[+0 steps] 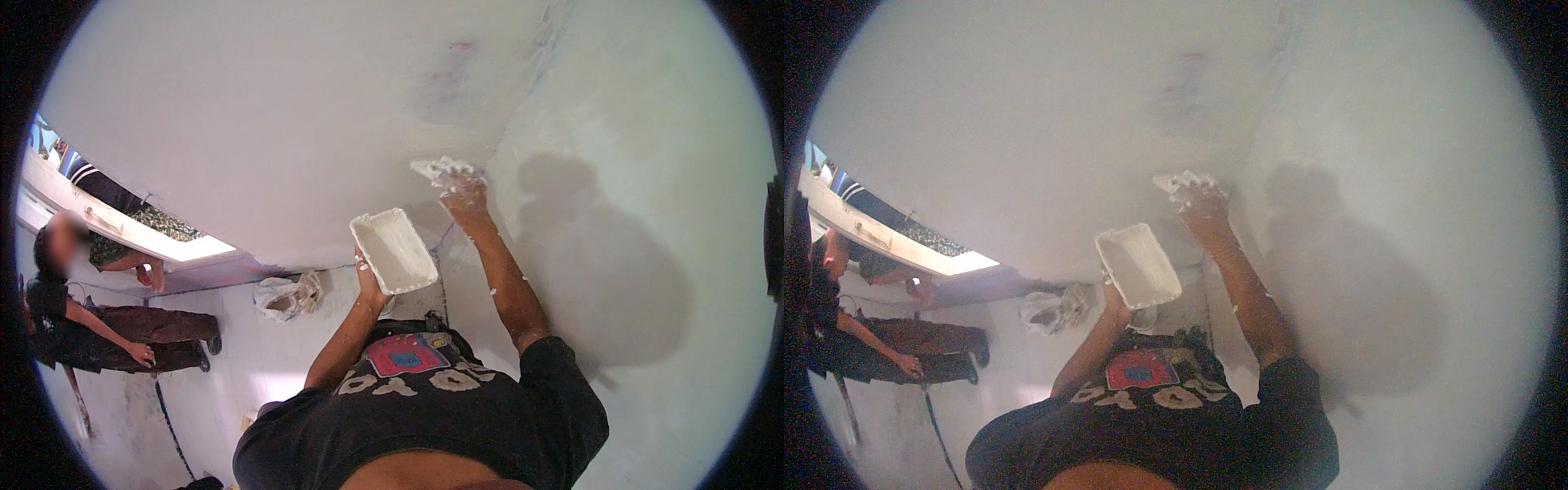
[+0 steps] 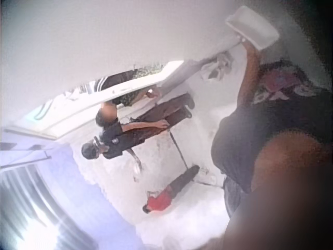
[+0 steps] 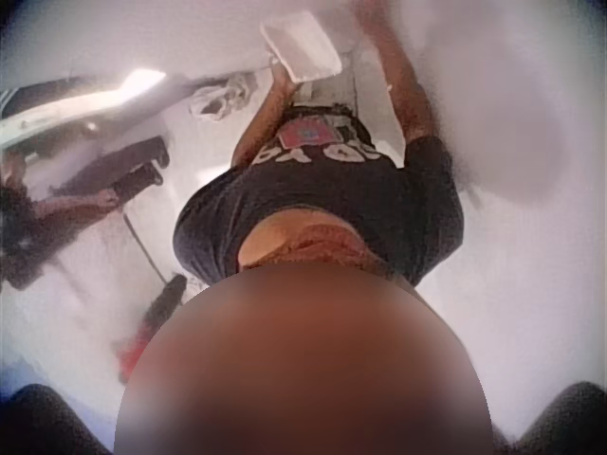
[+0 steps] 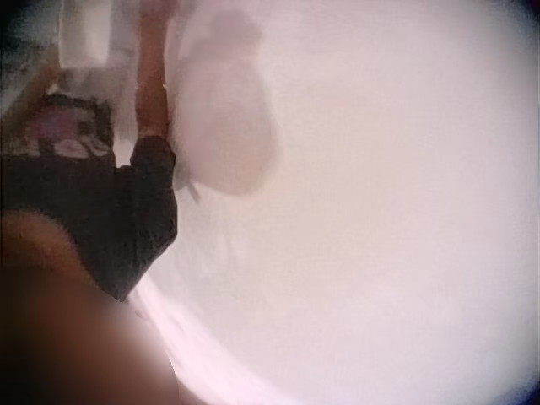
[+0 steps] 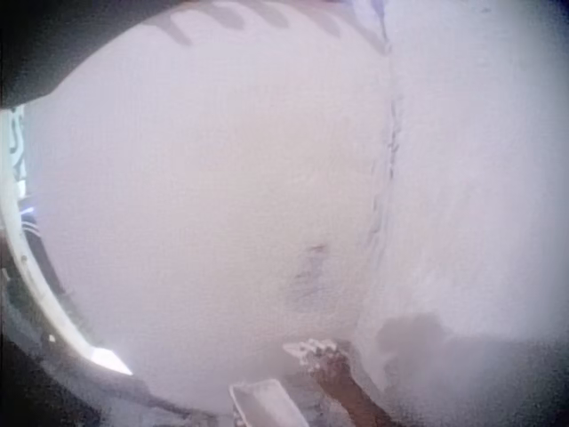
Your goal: The person applies white plaster to a wall using a trowel and a small container. They repeatedly scoop plaster from the container and spread it onto the wall surface in smooth strokes.
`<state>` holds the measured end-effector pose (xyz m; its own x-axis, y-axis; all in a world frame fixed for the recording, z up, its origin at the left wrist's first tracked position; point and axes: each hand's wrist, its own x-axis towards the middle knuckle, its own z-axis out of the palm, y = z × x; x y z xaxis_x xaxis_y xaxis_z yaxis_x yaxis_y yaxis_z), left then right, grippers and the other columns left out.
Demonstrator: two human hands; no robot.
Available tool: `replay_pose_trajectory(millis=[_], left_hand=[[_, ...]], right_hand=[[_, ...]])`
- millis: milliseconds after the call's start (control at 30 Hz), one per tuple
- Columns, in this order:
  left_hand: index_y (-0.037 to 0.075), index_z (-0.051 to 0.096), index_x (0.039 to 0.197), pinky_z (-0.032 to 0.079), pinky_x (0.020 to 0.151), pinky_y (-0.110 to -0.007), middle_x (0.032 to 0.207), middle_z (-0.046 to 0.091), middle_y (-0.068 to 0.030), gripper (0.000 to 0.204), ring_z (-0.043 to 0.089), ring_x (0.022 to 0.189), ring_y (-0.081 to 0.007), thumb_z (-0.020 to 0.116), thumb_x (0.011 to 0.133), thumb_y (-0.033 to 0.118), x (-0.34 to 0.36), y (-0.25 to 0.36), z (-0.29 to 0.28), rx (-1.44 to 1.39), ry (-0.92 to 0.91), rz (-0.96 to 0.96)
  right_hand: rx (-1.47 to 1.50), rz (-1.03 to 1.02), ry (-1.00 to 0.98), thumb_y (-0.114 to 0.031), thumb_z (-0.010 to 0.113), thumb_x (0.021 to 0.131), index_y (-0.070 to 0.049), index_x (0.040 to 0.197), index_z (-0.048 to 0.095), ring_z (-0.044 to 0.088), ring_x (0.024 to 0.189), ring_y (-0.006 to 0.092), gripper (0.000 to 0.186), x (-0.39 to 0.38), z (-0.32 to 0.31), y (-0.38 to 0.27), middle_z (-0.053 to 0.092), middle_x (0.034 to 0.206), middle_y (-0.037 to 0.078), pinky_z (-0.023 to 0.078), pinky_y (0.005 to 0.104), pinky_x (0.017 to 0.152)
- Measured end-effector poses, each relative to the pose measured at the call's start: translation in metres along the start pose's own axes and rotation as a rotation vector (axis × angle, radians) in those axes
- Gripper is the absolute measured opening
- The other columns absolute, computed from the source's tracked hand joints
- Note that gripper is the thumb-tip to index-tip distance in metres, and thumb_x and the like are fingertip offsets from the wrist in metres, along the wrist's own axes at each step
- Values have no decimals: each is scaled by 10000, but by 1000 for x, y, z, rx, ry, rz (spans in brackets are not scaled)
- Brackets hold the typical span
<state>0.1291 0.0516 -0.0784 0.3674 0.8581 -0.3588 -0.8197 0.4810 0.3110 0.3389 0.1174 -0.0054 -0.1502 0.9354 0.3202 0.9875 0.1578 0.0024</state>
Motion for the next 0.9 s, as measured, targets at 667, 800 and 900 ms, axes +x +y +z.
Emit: replay_pose_trajectory(millis=[667, 800, 900], left_hand=[[137, 355, 1241, 361, 912, -445, 1193, 449, -89, 574, 459, 1064, -274, 320, 825, 532, 2, 0, -10, 12, -61, -51], [133, 354, 1243, 360, 913, -453, 1183, 458, -92, 589, 458, 1065, -279, 307, 823, 544, 1, 1, -1, 29, -169, -98], [133, 350, 1245, 355, 916, -458, 1187, 455, -89, 602, 455, 1069, -282, 293, 821, 557, -7, 5, 17, 10, -189, -155]], right_hand=[[295, 373, -274, -288, 516, 804, -71, 1205, 376, 405, 1115, 259, 477, 18, -4, -37, 438, 1189, 128, 285, 411, 944], [682, 354, -1, -306, 534, 779, -61, 1173, 406, 393, 1108, 259, 481, 19, -22, -29, 440, 1159, 142, 285, 432, 933], [1318, 269, 472, -326, 524, 772, -55, 1154, 422, 372, 1111, 268, 479, 46, -33, -9, 426, 1149, 156, 278, 467, 922]])
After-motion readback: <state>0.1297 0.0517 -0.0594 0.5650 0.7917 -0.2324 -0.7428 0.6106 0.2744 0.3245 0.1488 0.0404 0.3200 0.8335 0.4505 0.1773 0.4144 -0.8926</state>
